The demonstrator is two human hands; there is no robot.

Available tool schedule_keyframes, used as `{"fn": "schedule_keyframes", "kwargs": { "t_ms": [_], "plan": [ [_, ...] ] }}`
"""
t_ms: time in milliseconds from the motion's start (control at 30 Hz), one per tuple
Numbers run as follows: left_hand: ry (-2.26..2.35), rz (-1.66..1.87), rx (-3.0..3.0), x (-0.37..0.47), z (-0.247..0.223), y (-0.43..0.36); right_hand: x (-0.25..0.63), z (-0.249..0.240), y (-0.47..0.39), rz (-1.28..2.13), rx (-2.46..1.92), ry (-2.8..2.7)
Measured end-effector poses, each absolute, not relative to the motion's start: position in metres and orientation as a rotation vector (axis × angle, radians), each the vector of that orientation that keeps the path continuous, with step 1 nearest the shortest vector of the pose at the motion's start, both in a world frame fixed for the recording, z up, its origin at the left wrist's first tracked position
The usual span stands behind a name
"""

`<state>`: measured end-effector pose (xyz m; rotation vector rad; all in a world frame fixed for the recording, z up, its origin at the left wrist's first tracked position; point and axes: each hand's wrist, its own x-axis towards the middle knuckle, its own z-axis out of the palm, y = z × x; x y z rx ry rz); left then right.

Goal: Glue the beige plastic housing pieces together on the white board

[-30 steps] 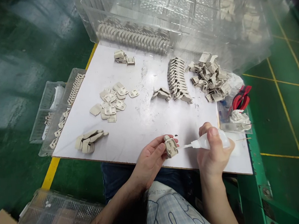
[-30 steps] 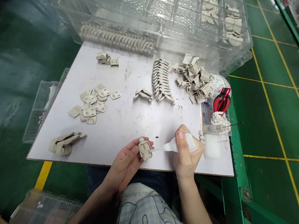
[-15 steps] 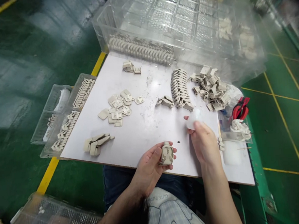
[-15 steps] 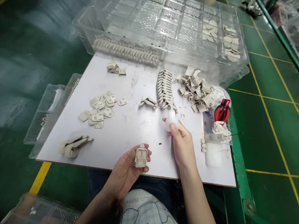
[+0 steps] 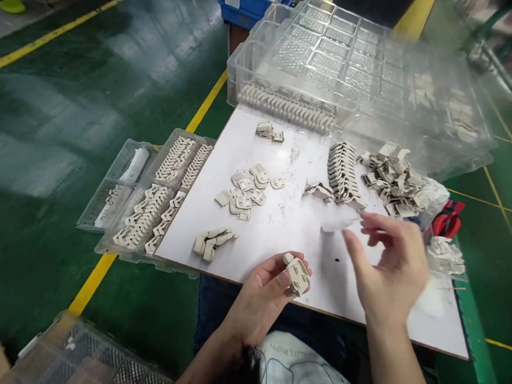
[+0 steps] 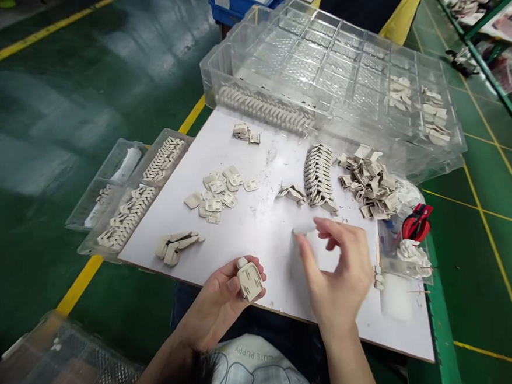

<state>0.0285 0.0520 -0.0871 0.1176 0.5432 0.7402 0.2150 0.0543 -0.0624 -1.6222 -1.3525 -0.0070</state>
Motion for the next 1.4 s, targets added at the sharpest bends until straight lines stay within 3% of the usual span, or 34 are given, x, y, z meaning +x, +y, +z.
{"fn": "schedule_keyframes", "kwargs": {
  "t_ms": [133, 333, 500, 800, 933, 1167, 1300, 1400],
  "plan": [
    [0.596, 0.812, 0.163, 0.014, -0.092, 0.049, 0.2, -0.044, 0.068, 0.043, -1.523, -1.383],
    [0.625, 0.876, 0.208, 0.002, -0.102, 0.048, 0.189, -0.03, 0.042, -0.297, -1.323, -1.214],
    [0.542, 0.904, 0.283, -0.006, -0.094, 0.044, 0.165, -0.053, 0.073, 0.344, -1.5, -1.68],
    [0.606, 0.956, 0.211, -0.017, -0.096, 0.036, 0.135, -0.095, 0.154, 0.426, -1.614, -2.099],
    [0.615, 0.97, 0.26, -0.02, -0.099, 0.037, 0.135, -0.08, 0.145, 0.539, -1.569, -1.948],
    [0.553, 0.99, 0.379, -0.018, -0.1, 0.046, 0.157, -0.049, 0.088, 1.399, -1.332, -1.127],
    [0.418, 0.817, 0.422, -0.001, -0.1, 0.048, 0.163, -0.052, 0.053, 1.424, -1.324, -0.968],
    [0.414, 0.747, 0.436, 0.01, -0.102, 0.046, 0.181, -0.054, 0.033, 1.263, -1.42, -1.027]
  ]
}}
